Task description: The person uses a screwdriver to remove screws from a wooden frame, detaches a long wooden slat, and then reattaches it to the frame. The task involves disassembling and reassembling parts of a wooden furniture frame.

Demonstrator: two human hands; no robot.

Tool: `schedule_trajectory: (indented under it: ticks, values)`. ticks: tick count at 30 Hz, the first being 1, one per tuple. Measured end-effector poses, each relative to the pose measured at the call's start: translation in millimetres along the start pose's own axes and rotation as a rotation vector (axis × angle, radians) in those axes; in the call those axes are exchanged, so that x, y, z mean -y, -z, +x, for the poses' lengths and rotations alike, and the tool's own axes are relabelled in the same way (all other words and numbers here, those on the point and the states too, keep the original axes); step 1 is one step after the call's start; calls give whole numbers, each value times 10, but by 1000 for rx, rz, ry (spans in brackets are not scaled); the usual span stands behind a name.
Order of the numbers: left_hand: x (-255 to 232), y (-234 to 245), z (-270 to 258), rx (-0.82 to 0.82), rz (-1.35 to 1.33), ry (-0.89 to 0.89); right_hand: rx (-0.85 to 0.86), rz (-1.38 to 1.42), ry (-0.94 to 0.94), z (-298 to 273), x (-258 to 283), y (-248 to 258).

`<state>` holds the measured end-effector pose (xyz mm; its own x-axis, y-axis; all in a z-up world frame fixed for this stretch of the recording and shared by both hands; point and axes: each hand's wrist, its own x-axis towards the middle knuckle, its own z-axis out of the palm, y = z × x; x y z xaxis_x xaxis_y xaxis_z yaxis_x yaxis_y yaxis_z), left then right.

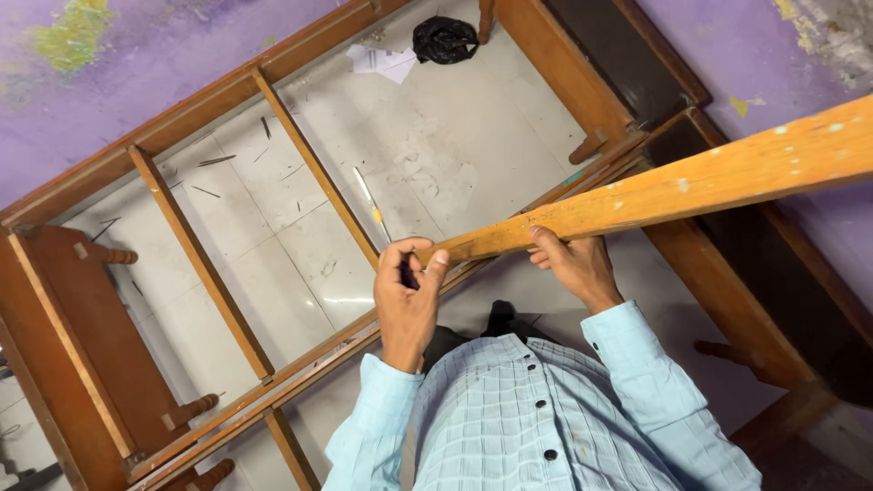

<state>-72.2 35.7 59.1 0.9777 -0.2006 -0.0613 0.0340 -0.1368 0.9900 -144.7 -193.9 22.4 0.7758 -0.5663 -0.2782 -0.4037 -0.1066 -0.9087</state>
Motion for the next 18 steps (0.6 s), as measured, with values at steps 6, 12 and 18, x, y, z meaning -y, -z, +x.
schedule_trajectory:
  ticks: [6, 12, 18]
  values:
    - [-74, -87, 13, 42, 54, 29, -20, -219, 44, 17, -66, 64]
    - [-103, -241, -82, 60, 25, 77, -17, -451, 229, 148, -298, 160]
    - [-132, -438, -192, 50, 60, 22, 74, -535, 291, 314, -734, 202]
